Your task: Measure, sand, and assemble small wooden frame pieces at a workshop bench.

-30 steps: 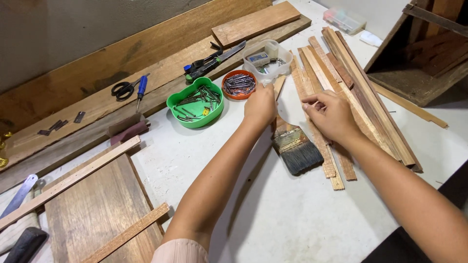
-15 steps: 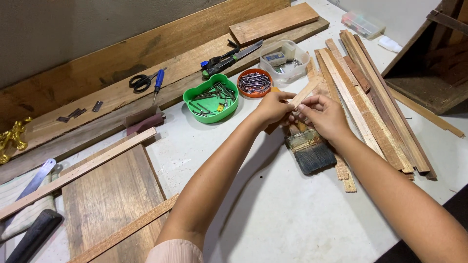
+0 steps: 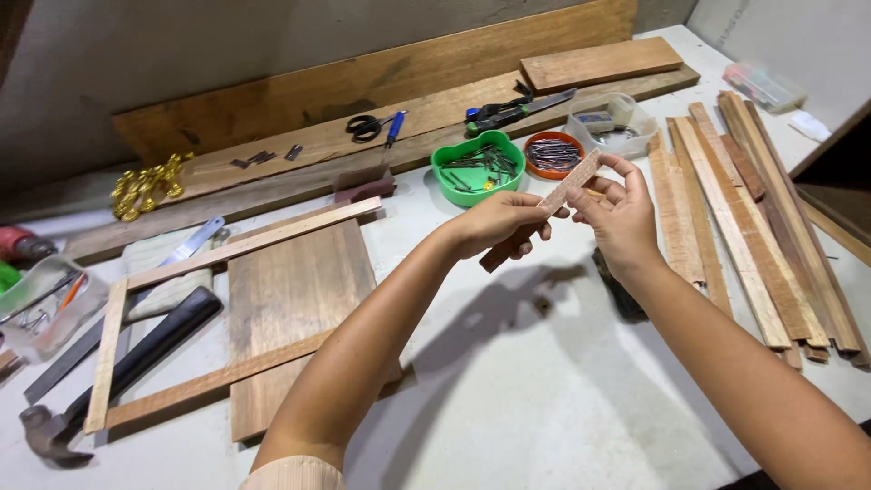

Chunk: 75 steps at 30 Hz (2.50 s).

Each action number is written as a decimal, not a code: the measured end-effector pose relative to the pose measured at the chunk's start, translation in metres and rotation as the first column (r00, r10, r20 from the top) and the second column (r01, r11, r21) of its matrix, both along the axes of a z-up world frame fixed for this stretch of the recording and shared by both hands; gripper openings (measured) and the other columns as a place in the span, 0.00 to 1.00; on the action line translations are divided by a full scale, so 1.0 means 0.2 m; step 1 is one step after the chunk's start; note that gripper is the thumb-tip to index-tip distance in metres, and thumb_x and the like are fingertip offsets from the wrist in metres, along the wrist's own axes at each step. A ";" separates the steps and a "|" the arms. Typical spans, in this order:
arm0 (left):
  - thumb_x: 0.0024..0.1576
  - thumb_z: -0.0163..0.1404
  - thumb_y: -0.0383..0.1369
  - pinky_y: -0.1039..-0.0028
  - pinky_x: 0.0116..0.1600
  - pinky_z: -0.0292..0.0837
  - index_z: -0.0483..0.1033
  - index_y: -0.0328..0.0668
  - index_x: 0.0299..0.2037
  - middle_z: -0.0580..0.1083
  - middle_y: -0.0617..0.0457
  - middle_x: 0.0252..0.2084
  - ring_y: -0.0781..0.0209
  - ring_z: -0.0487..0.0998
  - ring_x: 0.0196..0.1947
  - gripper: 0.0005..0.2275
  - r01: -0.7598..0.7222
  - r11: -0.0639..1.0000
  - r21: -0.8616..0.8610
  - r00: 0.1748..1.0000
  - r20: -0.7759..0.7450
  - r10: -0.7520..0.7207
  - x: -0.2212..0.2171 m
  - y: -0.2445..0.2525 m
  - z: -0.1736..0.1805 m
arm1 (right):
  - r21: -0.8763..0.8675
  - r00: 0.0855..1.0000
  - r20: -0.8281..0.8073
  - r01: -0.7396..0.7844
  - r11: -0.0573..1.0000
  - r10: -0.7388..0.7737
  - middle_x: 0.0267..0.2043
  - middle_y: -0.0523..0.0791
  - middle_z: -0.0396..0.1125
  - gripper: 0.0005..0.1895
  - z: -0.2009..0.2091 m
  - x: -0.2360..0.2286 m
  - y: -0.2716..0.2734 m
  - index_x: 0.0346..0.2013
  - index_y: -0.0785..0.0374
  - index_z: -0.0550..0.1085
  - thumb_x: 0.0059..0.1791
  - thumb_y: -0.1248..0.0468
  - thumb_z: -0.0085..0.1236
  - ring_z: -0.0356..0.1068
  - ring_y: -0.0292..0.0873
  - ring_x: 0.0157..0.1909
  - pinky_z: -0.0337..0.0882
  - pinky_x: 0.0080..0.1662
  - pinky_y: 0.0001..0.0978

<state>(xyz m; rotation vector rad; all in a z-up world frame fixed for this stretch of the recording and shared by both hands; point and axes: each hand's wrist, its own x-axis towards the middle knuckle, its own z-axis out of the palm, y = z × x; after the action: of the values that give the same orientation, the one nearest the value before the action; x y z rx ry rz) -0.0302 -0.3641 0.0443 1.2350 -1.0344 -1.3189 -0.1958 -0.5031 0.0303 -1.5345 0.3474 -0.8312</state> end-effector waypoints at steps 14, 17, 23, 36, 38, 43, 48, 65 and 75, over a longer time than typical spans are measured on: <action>0.66 0.40 0.41 0.75 0.27 0.65 0.76 0.38 0.59 0.72 0.59 0.31 0.72 0.64 0.22 0.19 -0.168 0.982 0.090 0.986 -0.008 0.169 0.18 1.08 0.13 | 0.114 0.954 0.063 -0.299 0.947 0.293 0.41 0.47 0.72 0.19 0.04 0.32 0.72 0.64 0.67 0.62 0.59 0.66 0.52 0.73 0.36 0.39 0.75 0.43 0.28; 0.67 0.40 0.40 0.77 0.25 0.63 0.76 0.37 0.58 0.74 0.57 0.31 0.72 0.64 0.21 0.18 -0.165 0.985 0.050 0.986 0.002 0.165 0.25 1.24 0.09 | 0.163 0.944 0.074 -0.330 0.930 0.322 0.41 0.47 0.72 0.16 0.02 0.37 0.83 0.61 0.68 0.64 0.60 0.65 0.51 0.74 0.37 0.40 0.75 0.44 0.29; 0.68 0.43 0.38 0.78 0.25 0.66 0.75 0.33 0.53 0.80 0.47 0.39 0.69 0.69 0.20 0.15 -0.253 0.966 0.049 0.967 -0.028 0.255 0.39 1.56 0.04 | 0.163 0.903 0.091 -0.430 0.888 0.420 0.44 0.46 0.72 0.13 0.11 0.48 1.07 0.55 0.69 0.70 0.60 0.63 0.46 0.75 0.39 0.43 0.77 0.49 0.31; 0.68 0.42 0.35 0.69 0.42 0.85 0.63 0.28 0.68 0.79 0.39 0.49 0.56 0.85 0.36 0.21 -0.089 0.996 -0.012 0.928 -0.365 0.079 0.46 1.93 0.07 | 0.287 0.883 0.066 -0.462 0.839 0.464 0.42 0.43 0.72 0.12 0.01 0.80 1.37 0.56 0.64 0.73 0.61 0.62 0.50 0.72 0.36 0.38 0.74 0.45 0.28; 0.67 0.43 0.36 0.69 0.41 0.84 0.65 0.30 0.67 0.80 0.40 0.47 0.57 0.85 0.35 0.21 -0.105 0.994 -0.025 0.942 -0.322 0.092 0.49 1.94 0.02 | 0.280 0.885 0.055 -0.458 0.844 0.463 0.41 0.43 0.72 0.11 0.00 0.81 1.38 0.56 0.64 0.73 0.61 0.62 0.49 0.72 0.36 0.38 0.74 0.45 0.28; 0.65 0.48 0.41 0.74 0.32 0.81 0.79 0.32 0.56 0.83 0.46 0.40 0.62 0.83 0.29 0.19 -0.317 0.943 0.101 0.943 0.139 0.302 0.49 1.87 -0.02 | 0.185 0.895 0.037 -0.444 0.877 0.445 0.42 0.45 0.72 0.10 0.00 0.81 1.34 0.55 0.64 0.73 0.62 0.65 0.47 0.72 0.37 0.39 0.73 0.45 0.29; 0.57 0.57 0.39 0.67 0.41 0.80 0.82 0.43 0.53 0.83 0.52 0.37 0.60 0.85 0.34 0.17 -0.491 0.861 -0.134 0.593 0.673 0.443 0.45 1.80 -0.09 | 0.322 0.887 -0.024 -0.429 0.844 0.461 0.47 0.51 0.75 0.15 -0.10 0.81 1.18 0.43 0.69 0.75 0.55 0.66 0.40 0.74 0.42 0.44 0.76 0.49 0.36; 0.46 0.64 0.42 0.63 0.54 0.74 0.83 0.47 0.38 0.76 0.51 0.45 0.53 0.77 0.51 0.14 -0.474 0.872 -0.121 0.221 0.942 0.250 0.27 1.95 -0.02 | -0.629 0.647 -0.753 -0.762 0.156 0.122 0.45 0.39 0.74 0.22 0.16 0.67 1.61 0.45 0.51 0.83 0.39 0.48 0.71 0.75 0.42 0.45 0.76 0.47 0.37; 0.46 0.63 0.43 0.62 0.43 0.77 0.82 0.46 0.34 0.80 0.53 0.38 0.51 0.81 0.41 0.12 -0.477 0.873 -0.098 0.194 0.958 0.213 0.28 2.08 -0.11 | -0.611 0.642 -0.754 -0.763 0.212 0.140 0.43 0.41 0.77 0.15 0.08 0.71 1.61 0.38 0.56 0.82 0.41 0.55 0.69 0.78 0.43 0.44 0.78 0.48 0.36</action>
<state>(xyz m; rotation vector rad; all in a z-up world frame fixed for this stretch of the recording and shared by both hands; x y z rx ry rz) 0.0254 0.0512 0.0217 2.4304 -1.2625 -0.1337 -0.0535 -0.1811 0.0464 -2.7967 -0.3334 0.1214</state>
